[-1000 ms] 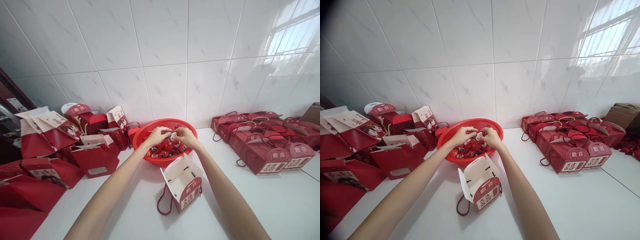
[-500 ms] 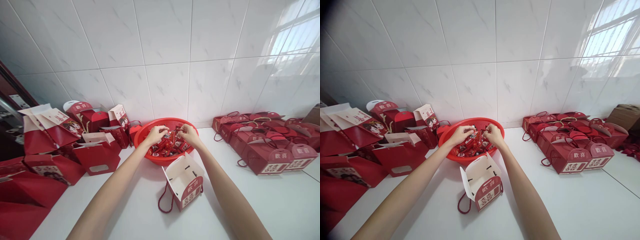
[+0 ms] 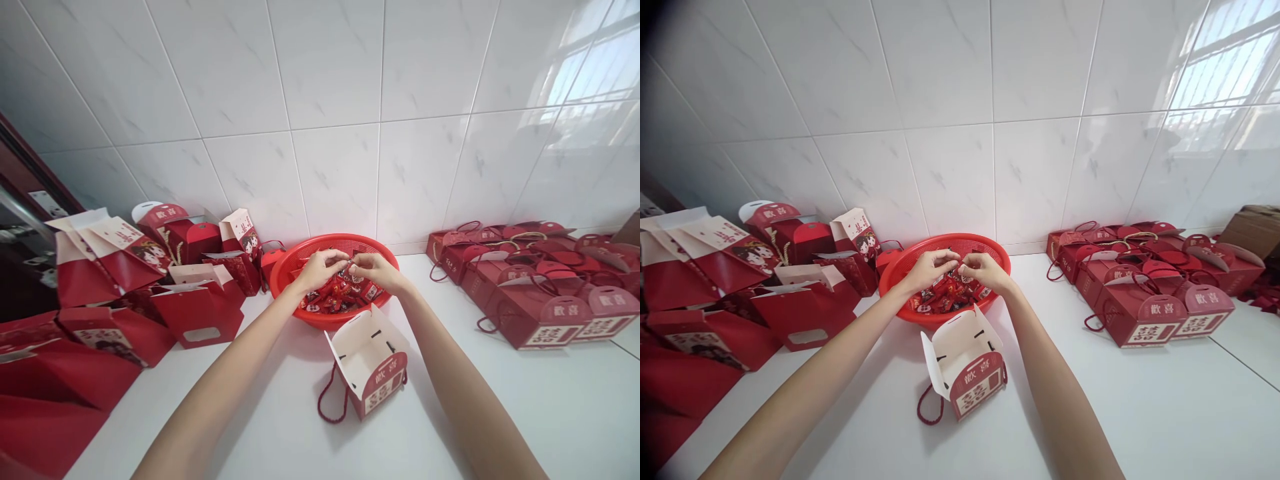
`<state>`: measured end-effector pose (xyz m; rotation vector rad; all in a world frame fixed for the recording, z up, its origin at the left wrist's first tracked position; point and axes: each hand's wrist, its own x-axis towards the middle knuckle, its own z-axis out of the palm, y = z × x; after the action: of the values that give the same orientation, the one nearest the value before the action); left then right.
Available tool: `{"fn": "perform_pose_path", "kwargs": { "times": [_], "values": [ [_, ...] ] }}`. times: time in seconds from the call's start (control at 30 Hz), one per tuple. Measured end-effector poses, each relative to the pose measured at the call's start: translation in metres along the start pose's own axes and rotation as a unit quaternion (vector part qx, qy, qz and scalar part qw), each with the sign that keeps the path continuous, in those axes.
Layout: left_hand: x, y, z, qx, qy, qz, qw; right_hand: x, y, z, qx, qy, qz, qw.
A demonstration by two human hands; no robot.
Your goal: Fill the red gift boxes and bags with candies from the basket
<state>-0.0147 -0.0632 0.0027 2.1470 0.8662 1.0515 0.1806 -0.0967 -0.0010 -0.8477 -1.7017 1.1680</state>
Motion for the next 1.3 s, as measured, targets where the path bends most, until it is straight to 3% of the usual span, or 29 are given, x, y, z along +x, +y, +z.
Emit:
{"fn": "perform_pose_path", "kwargs": {
  "times": [0.07, 0.2, 0.37, 0.47, 0.53, 0.77, 0.93, 1.17, 1.3],
  "values": [
    [0.002, -0.001, 0.000, 0.021, 0.015, -0.024, 0.999, 0.001, 0.002, 0.000, -0.007, 0.017, -0.001, 1.000],
    [0.003, -0.013, -0.007, 0.092, -0.001, -0.191, 0.977, 0.003, 0.007, -0.001, -0.037, 0.110, -0.018, 0.993],
    [-0.008, -0.022, -0.014, 0.146, -0.184, -0.300, 0.925, 0.004, 0.009, -0.001, -0.056, 0.145, -0.018, 0.988],
    [-0.013, -0.017, -0.014, 0.191, -0.301, -0.295, 0.886, 0.004, 0.009, 0.000, -0.070, 0.149, -0.014, 0.986],
    [-0.013, -0.013, -0.011, 0.216, -0.325, -0.273, 0.879, 0.003, 0.009, 0.000, -0.078, 0.149, -0.012, 0.986],
    [-0.007, -0.010, 0.002, 0.298, -0.308, -0.218, 0.877, 0.002, 0.006, 0.002, -0.089, 0.147, -0.010, 0.985],
    [-0.006, -0.006, 0.004, 0.297, -0.298, -0.197, 0.885, 0.002, 0.006, 0.003, -0.085, 0.153, -0.012, 0.984],
    [-0.002, 0.000, 0.000, 0.320, -0.177, -0.141, 0.920, 0.004, 0.011, 0.001, -0.072, 0.168, -0.015, 0.983],
    [0.000, -0.003, 0.000, 0.318, -0.146, -0.119, 0.929, 0.006, 0.014, 0.000, -0.064, 0.174, -0.013, 0.983]
  ]
}}
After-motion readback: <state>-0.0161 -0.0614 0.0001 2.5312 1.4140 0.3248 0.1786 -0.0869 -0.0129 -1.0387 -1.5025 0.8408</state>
